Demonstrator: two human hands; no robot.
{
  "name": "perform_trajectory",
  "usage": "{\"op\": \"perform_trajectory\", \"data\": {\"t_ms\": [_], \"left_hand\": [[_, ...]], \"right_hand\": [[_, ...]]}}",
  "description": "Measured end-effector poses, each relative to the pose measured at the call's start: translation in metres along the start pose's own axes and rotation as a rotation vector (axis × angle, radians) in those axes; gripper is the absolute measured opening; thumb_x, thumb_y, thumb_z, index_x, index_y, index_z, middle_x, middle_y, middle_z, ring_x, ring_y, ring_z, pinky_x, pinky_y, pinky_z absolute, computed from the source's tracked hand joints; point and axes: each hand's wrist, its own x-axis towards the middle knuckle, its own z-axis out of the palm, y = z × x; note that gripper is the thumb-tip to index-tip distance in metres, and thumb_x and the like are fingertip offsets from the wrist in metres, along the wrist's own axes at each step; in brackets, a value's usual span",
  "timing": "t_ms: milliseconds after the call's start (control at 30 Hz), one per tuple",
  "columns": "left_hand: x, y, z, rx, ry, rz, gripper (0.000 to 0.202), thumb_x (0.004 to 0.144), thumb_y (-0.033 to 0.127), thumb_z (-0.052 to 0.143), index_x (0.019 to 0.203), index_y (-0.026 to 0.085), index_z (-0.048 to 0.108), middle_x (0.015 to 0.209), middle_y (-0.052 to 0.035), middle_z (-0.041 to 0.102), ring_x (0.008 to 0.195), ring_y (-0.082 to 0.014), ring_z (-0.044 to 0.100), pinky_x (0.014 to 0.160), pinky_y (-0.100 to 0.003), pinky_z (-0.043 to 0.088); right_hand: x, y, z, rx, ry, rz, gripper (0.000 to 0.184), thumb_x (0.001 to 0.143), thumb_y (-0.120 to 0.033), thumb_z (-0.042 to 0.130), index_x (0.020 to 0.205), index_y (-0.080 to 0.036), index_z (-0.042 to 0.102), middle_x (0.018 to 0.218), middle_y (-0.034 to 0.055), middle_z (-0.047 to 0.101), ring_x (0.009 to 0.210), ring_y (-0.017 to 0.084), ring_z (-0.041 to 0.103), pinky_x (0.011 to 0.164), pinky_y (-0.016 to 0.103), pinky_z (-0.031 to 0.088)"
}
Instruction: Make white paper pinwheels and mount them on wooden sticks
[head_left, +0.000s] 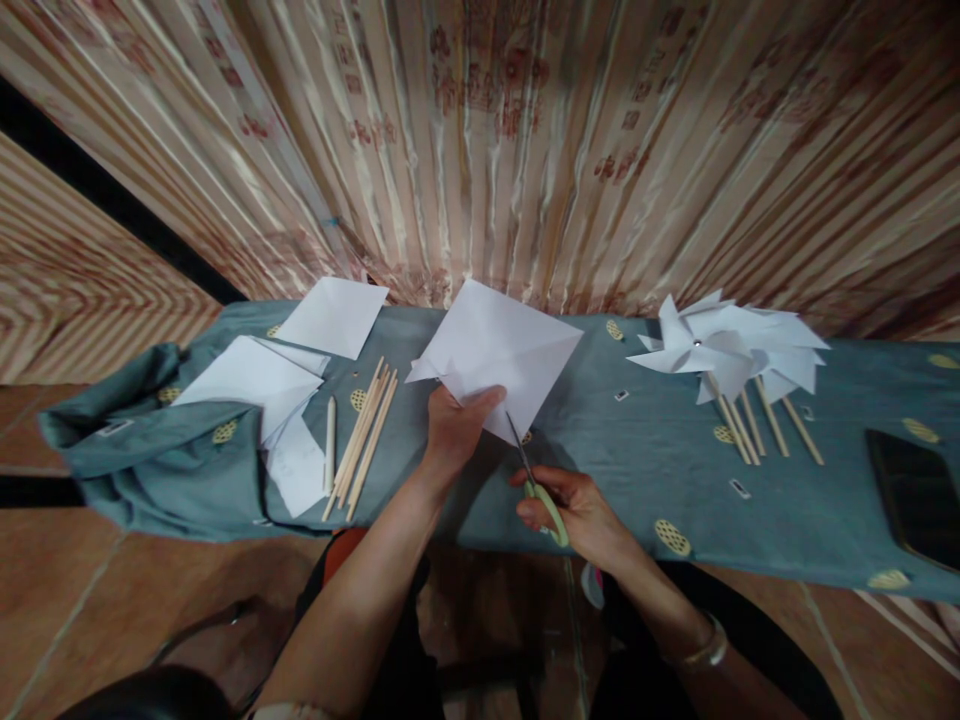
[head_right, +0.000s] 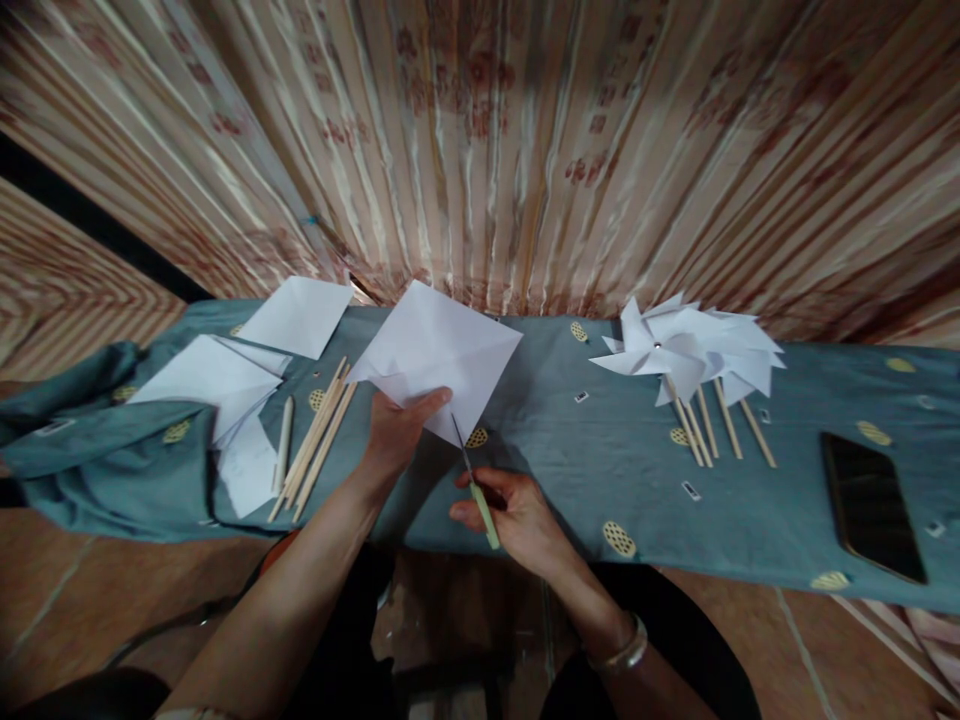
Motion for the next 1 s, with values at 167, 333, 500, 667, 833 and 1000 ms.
{"op": "perform_trajectory", "data": {"t_ms": [167,333,500,667,833,1000], "left_hand": [[0.0007,0.0000,-0.0007,-0.020,-0.015,0.008,0.023,0.055,0.024,0.082,0.074,0.016,0.072,0.075,-0.0033,0.073,0.068,-0.0187,0.065,0.069,-0.031,0.051],[0.0004,0.0025,-0.0014,-0.027,0.023,0.001,0.025,0.055,0.027,0.081,0.076,0.016,0.070,0.078,-0.0038,0.072,0.074,-0.0202,0.066,0.072,-0.032,0.051],[0.0012,0.0020,-0.0039,-0.051,-0.012,0.016,0.027,0.054,0.025,0.080,0.077,0.016,0.069,0.078,-0.0033,0.071,0.074,-0.0200,0.066,0.073,-0.032,0.051],[-0.0015,0.0021,-0.0032,-0.020,-0.054,-0.025,0.027,0.053,0.024,0.080,0.076,0.017,0.069,0.076,-0.0033,0.071,0.070,-0.0188,0.065,0.069,-0.031,0.051],[-0.0058,0.0051,0.0007,-0.040,-0.074,-0.021,0.035,0.054,0.023,0.079,0.086,0.016,0.069,0.084,-0.0041,0.073,0.074,-0.0181,0.065,0.073,-0.031,0.051],[-0.0058,0.0050,0.0011,-0.051,-0.057,-0.022,0.037,0.052,0.023,0.080,0.086,0.016,0.068,0.087,-0.0049,0.072,0.077,-0.0190,0.065,0.076,-0.032,0.050]], "right_hand": [[-0.0004,-0.0029,0.0030,0.034,0.037,0.013,0.044,0.053,-0.048,0.086,0.082,-0.019,0.070,0.052,-0.0063,0.052,0.048,0.010,0.048,0.046,0.023,0.039],[0.0003,-0.0020,0.0033,0.056,0.061,0.009,0.045,0.051,-0.048,0.087,0.081,-0.018,0.070,0.050,-0.0066,0.052,0.047,0.009,0.047,0.045,0.023,0.037],[0.0003,-0.0006,0.0013,0.029,0.049,-0.004,0.044,0.054,-0.050,0.085,0.081,-0.019,0.070,0.051,-0.0059,0.052,0.047,0.010,0.046,0.045,0.023,0.036],[0.0000,-0.0012,-0.0024,-0.028,0.038,-0.055,0.042,0.059,-0.051,0.082,0.084,-0.020,0.071,0.056,-0.0042,0.053,0.052,0.011,0.047,0.048,0.024,0.036],[0.0002,0.0000,-0.0045,-0.031,0.031,-0.049,0.041,0.061,-0.052,0.082,0.086,-0.021,0.071,0.057,-0.0041,0.053,0.053,0.012,0.046,0.049,0.025,0.035],[0.0004,0.0008,-0.0023,-0.033,0.056,-0.057,0.040,0.061,-0.051,0.082,0.085,-0.021,0.071,0.057,-0.0036,0.055,0.053,0.012,0.048,0.049,0.025,0.037]]}}
